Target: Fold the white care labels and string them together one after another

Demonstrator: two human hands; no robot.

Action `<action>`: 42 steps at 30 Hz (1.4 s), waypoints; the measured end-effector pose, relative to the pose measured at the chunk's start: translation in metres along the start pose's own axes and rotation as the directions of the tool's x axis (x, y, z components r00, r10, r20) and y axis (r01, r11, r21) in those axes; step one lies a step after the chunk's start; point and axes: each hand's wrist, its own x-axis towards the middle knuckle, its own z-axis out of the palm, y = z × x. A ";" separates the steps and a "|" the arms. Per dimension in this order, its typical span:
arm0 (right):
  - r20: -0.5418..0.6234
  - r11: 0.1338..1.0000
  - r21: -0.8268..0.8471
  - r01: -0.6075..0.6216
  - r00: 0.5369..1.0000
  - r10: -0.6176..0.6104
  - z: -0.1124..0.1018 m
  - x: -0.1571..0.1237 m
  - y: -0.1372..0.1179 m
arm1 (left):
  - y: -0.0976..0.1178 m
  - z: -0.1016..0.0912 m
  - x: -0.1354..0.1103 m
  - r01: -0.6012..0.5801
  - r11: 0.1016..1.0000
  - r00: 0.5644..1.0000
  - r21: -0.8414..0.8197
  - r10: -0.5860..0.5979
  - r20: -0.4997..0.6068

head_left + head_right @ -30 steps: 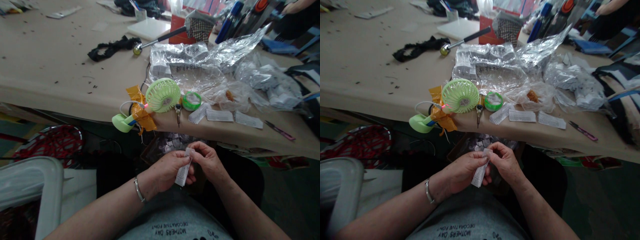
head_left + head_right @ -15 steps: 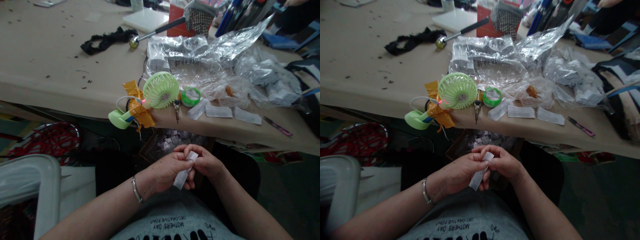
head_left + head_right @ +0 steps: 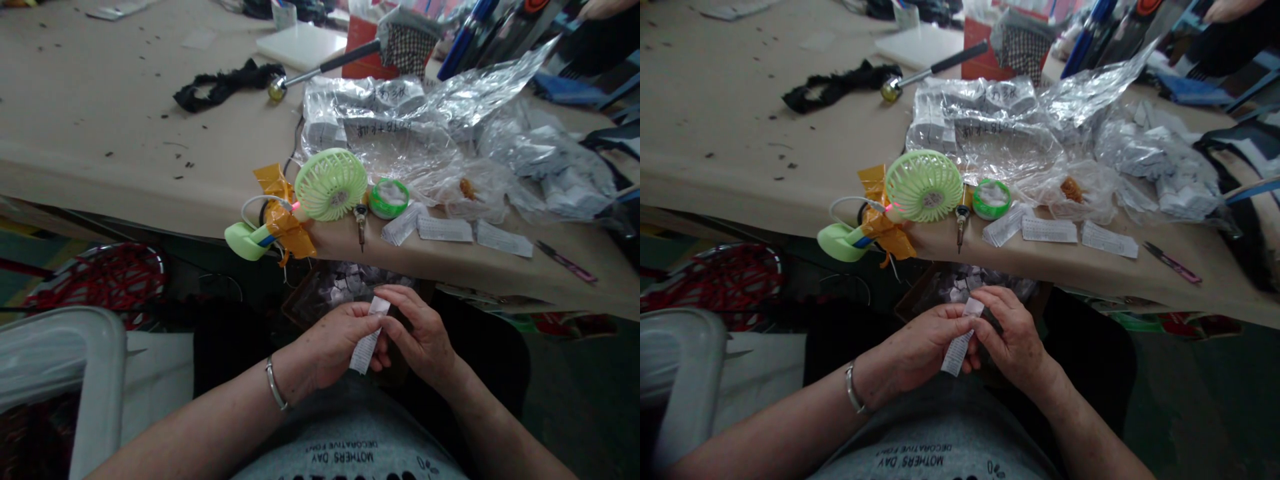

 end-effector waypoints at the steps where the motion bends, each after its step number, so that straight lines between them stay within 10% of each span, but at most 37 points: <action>1: 0.000 1.000 -0.002 0.002 1.000 -0.002 0.001 0.000 0.000 | 0.000 0.000 0.000 -0.001 1.000 1.000 -0.001 0.001 -0.002; 9: -0.031 0.977 0.167 -0.130 0.990 0.137 0.006 0.000 0.001 | 0.000 -0.001 -0.001 -0.006 1.000 0.999 -0.009 0.005 -0.037; 18: 0.141 0.603 0.644 -0.471 0.848 0.511 0.018 0.017 0.005 | 0.002 -0.002 -0.002 -0.111 0.992 0.985 0.060 0.118 -0.122; 24: 0.096 0.685 0.588 -0.431 0.877 0.470 0.020 0.033 0.001 | 0.009 -0.004 -0.003 -0.172 0.960 0.956 0.220 0.217 -0.195; 33: -0.007 0.815 0.446 -0.370 0.909 0.416 0.016 0.062 -0.005 | 0.034 -0.015 0.001 -0.343 0.636 0.715 0.691 0.654 -0.246; 42: -0.096 0.896 0.319 -0.309 0.930 0.355 0.015 0.074 -0.003 | 0.047 -0.020 0.009 -0.321 0.467 0.624 0.824 0.759 -0.187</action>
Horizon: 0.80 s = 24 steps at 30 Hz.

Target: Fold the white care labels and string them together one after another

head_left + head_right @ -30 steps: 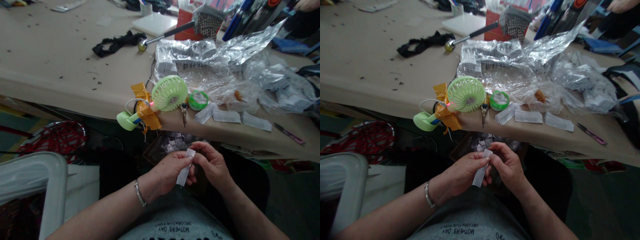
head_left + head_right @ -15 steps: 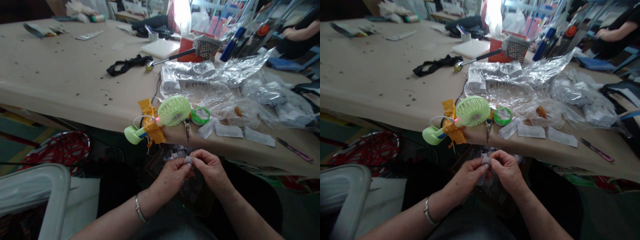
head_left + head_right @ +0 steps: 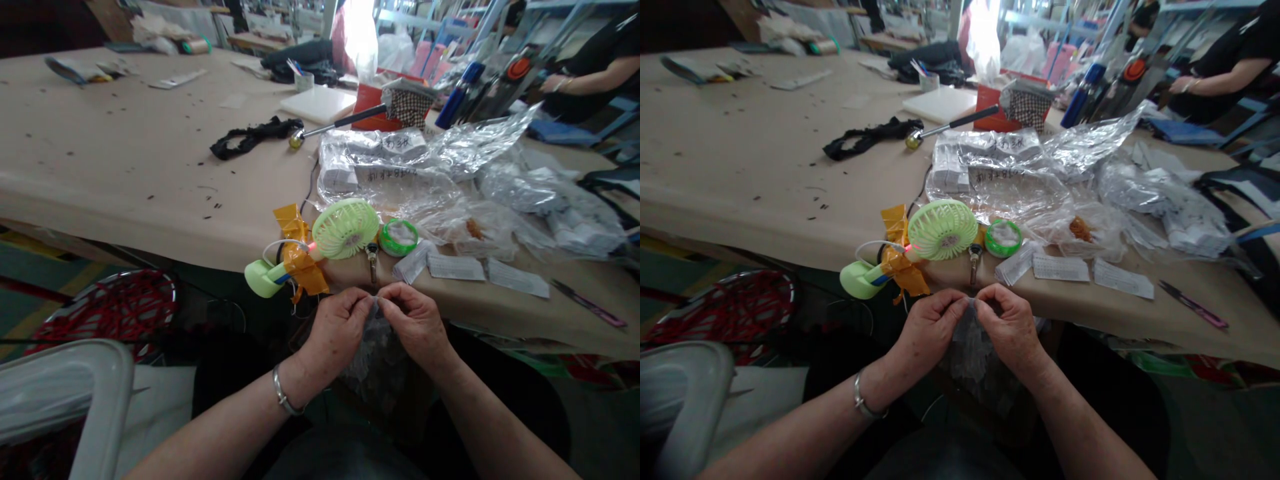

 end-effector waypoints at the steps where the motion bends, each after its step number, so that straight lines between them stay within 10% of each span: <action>1: -0.006 1.000 -0.010 0.016 1.000 -0.016 0.000 0.001 0.000 | 0.000 0.000 0.001 -0.008 1.000 1.000 0.013 0.008 -0.001; 24: -0.041 0.981 -0.120 0.155 0.986 -0.161 0.001 0.007 0.002 | -0.003 0.001 0.009 -0.035 0.998 0.999 0.042 0.037 -0.036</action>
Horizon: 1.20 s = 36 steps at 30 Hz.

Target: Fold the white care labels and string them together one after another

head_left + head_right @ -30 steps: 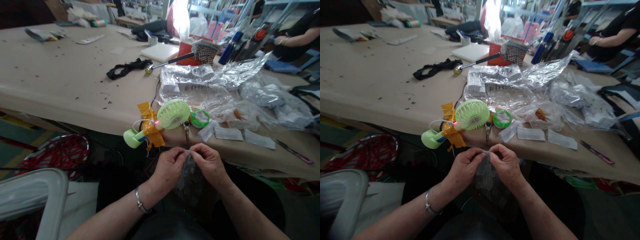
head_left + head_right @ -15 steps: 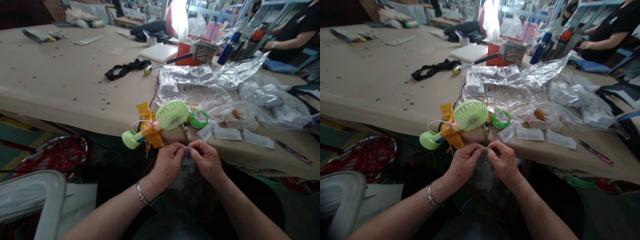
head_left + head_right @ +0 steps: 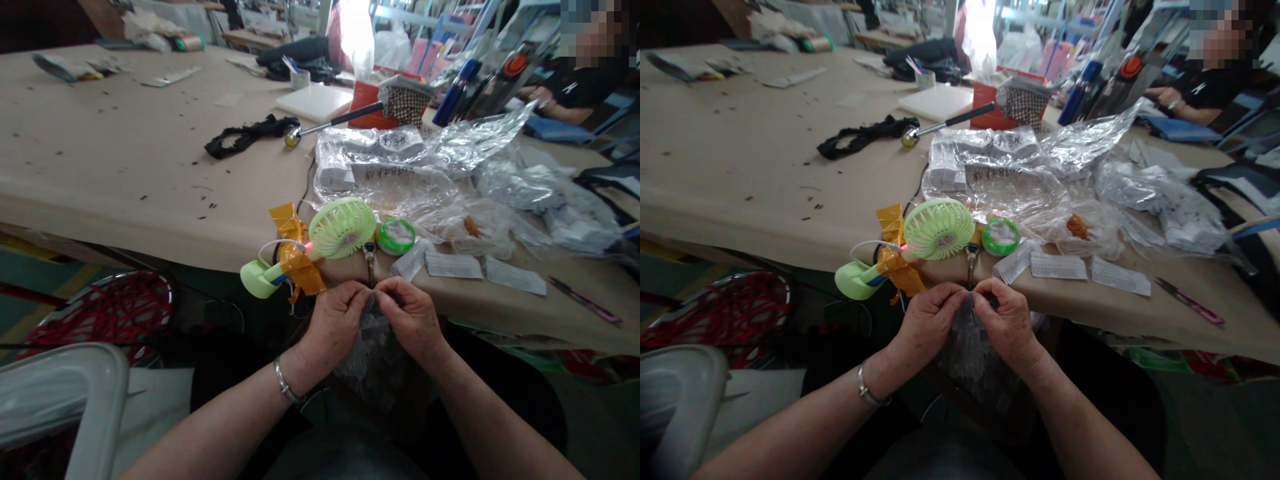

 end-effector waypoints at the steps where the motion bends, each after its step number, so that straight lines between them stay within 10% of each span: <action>1: -0.003 1.000 0.002 0.000 1.000 0.000 0.000 0.000 0.000 | -0.001 0.000 0.000 0.002 1.000 1.000 0.003 -0.002 -0.003; 17: 0.053 0.984 -0.115 0.136 0.990 -0.131 -0.021 -0.020 0.001 | -0.003 -0.003 -0.014 0.073 0.995 0.996 -0.064 -0.070 0.051; 26: 0.038 0.599 -0.738 0.311 0.906 -0.422 -0.054 -0.003 0.032 | -0.042 0.007 -0.017 0.139 0.990 0.986 0.015 -0.140 0.088; 36: -0.013 0.652 -0.596 0.470 0.805 -0.593 -0.059 -0.004 0.032 | -0.014 0.028 -0.017 0.389 0.863 0.911 -0.321 -0.309 0.272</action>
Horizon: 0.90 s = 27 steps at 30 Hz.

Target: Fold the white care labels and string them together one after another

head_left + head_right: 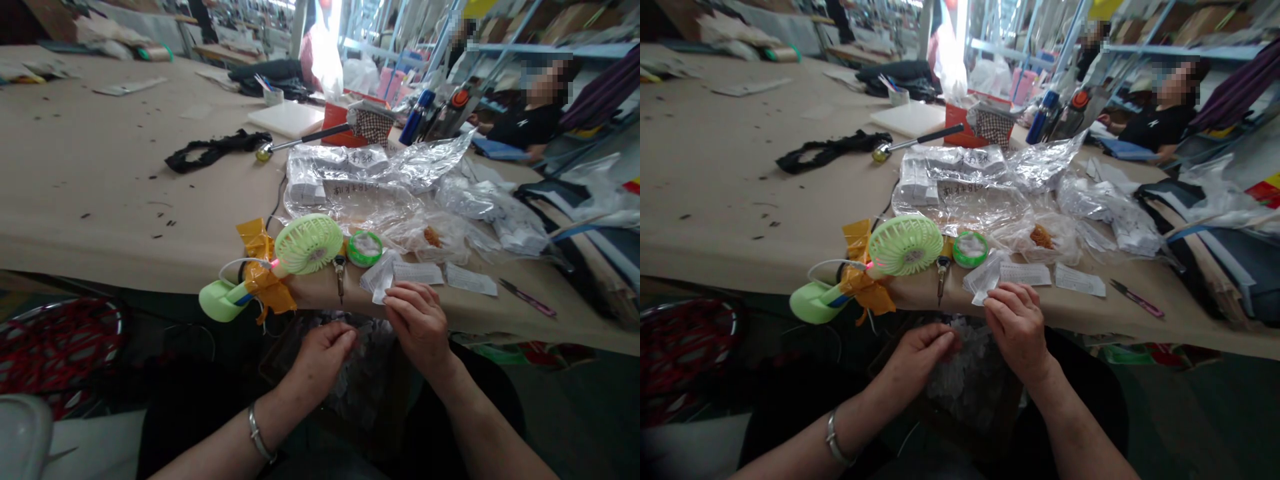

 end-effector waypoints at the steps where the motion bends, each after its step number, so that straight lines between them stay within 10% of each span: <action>1: -0.005 0.999 0.036 0.009 1.000 -0.009 -0.002 -0.003 -0.003 | 0.004 0.005 0.000 0.068 0.990 0.997 -0.121 -0.064 0.041; 7: 0.094 0.965 0.244 0.099 0.988 -0.125 -0.015 -0.030 -0.036 | 0.020 0.026 0.006 0.292 0.728 0.950 -0.621 -0.143 0.278; 11: 0.146 0.973 0.215 0.080 0.983 -0.113 -0.023 -0.032 -0.032 | 0.022 0.032 0.010 0.293 0.750 0.956 -0.593 -0.205 0.212; 19: 0.186 0.909 -0.389 -0.153 0.953 0.241 -0.018 -0.016 0.024 | 0.020 0.032 0.004 0.356 0.844 0.934 -0.402 -0.334 0.126; 27: 0.069 0.963 -0.229 -0.141 0.985 0.161 -0.021 -0.029 0.032 | 0.016 0.033 0.004 0.380 0.843 0.925 -0.381 -0.351 0.146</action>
